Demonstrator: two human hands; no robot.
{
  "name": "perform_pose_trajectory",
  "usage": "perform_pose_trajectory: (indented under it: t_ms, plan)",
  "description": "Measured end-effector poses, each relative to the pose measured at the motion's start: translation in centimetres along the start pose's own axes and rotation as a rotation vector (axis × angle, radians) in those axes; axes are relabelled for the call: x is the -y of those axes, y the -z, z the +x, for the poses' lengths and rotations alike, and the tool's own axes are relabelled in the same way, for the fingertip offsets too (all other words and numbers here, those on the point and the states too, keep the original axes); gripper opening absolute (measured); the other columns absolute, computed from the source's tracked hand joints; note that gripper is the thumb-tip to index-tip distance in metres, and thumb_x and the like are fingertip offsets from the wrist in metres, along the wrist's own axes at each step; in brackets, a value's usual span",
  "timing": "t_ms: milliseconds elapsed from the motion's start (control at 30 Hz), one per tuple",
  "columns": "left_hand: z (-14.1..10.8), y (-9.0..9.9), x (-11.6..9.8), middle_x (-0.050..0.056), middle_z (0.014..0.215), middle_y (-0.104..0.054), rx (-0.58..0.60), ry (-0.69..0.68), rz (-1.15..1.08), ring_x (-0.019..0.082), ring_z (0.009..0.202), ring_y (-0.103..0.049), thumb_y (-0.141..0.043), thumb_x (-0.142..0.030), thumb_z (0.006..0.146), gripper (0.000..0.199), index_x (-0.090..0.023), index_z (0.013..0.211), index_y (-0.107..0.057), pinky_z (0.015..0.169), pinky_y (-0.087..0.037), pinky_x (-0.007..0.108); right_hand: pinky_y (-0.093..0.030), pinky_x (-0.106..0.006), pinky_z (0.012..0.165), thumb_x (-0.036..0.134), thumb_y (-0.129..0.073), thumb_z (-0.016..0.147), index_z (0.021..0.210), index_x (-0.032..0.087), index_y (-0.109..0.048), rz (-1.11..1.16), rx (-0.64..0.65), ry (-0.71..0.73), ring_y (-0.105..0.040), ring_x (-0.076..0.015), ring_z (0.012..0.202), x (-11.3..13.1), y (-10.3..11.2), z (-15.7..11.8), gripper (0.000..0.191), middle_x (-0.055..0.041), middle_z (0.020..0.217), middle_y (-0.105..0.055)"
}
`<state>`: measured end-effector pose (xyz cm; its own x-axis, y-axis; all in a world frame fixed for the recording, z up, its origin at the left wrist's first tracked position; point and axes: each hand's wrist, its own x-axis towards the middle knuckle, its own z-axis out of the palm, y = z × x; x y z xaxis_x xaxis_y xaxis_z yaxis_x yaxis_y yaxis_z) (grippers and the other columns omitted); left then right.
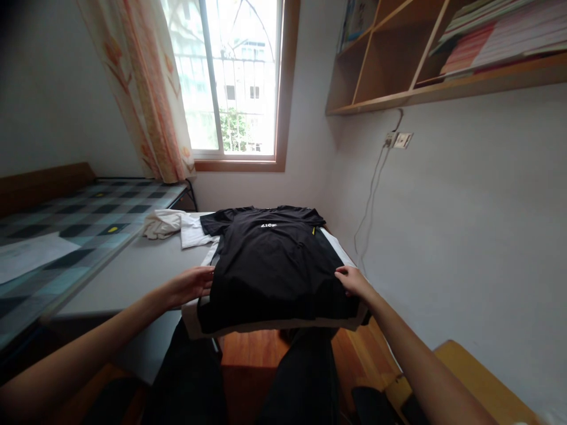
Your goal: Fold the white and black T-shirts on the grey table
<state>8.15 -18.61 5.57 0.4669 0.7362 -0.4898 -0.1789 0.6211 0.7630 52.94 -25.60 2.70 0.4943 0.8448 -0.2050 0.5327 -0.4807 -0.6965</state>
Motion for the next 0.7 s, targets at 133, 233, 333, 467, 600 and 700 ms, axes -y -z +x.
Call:
perform_pose_trajectory:
  t_ms: [133,233,333,467,600,700]
  plan:
    - [-0.3,-0.6,-0.1,0.007,0.080,-0.070,-0.032,-0.026,0.016,0.015,0.069,-0.067,-0.059,-0.020,0.090,0.010,-0.013,0.083,-0.063,0.068,-0.054,0.026,-0.034,-0.022,0.039,0.047,-0.060,0.080,0.067,0.016,-0.060,-0.070,0.139,0.016,-0.040,-0.0097,0.042,-0.3,0.2,-0.2,0.033,0.0054,0.046,-0.039]
    - [0.1,-0.5,0.1,0.005,0.075,-0.069,-0.023,-0.044,0.035,0.013,0.065,-0.066,-0.068,-0.021,0.085,0.011,-0.013,0.079,-0.062,0.065,-0.053,0.025,-0.035,-0.023,0.044,0.058,-0.063,0.072,0.052,0.019,-0.048,-0.073,0.102,0.190,-0.041,-0.0097,0.046,-0.5,0.6,-0.3,0.047,0.0043,0.047,-0.040]
    - [0.7,0.0,0.5,0.002,0.073,-0.068,0.024,-0.079,0.045,0.013,0.064,-0.065,-0.076,-0.018,0.076,0.017,-0.014,0.076,-0.060,0.064,-0.052,0.024,-0.039,-0.024,0.049,0.063,-0.060,0.070,0.057,0.019,-0.052,0.010,-0.022,0.301,-0.047,-0.0122,0.052,-0.6,1.2,-0.3,0.046,0.0024,0.051,-0.048]
    - [1.0,0.4,0.9,0.000,0.075,-0.066,0.008,-0.098,0.050,0.012,0.064,-0.065,-0.081,-0.019,0.070,0.025,-0.016,0.078,-0.058,0.063,-0.053,0.025,-0.046,-0.028,0.057,0.057,-0.058,0.072,0.067,0.018,-0.062,0.086,-0.062,0.205,-0.059,-0.0188,0.062,-1.1,1.7,-0.2,0.040,-0.0027,0.060,-0.063]
    - [0.9,0.6,1.2,-0.002,0.071,-0.062,-0.024,-0.123,0.103,0.010,0.060,-0.061,-0.085,-0.027,0.065,0.034,-0.016,0.077,-0.056,0.059,-0.050,0.022,-0.053,-0.033,0.066,0.054,-0.063,0.071,0.082,0.016,-0.065,0.133,-0.008,0.066,-0.067,-0.0252,0.076,-2.1,1.6,-0.5,0.039,-0.0093,0.078,-0.071]
    - [1.0,0.6,1.5,-0.006,0.060,-0.053,-0.028,-0.147,0.184,0.006,0.051,-0.053,-0.088,-0.038,0.059,0.045,-0.016,0.073,-0.051,0.052,-0.044,0.019,-0.057,-0.036,0.071,0.051,-0.078,0.061,0.112,0.017,-0.061,0.166,0.100,0.070,-0.070,-0.0274,0.084,-2.0,1.5,-1.5,0.064,-0.0108,0.094,-0.073]
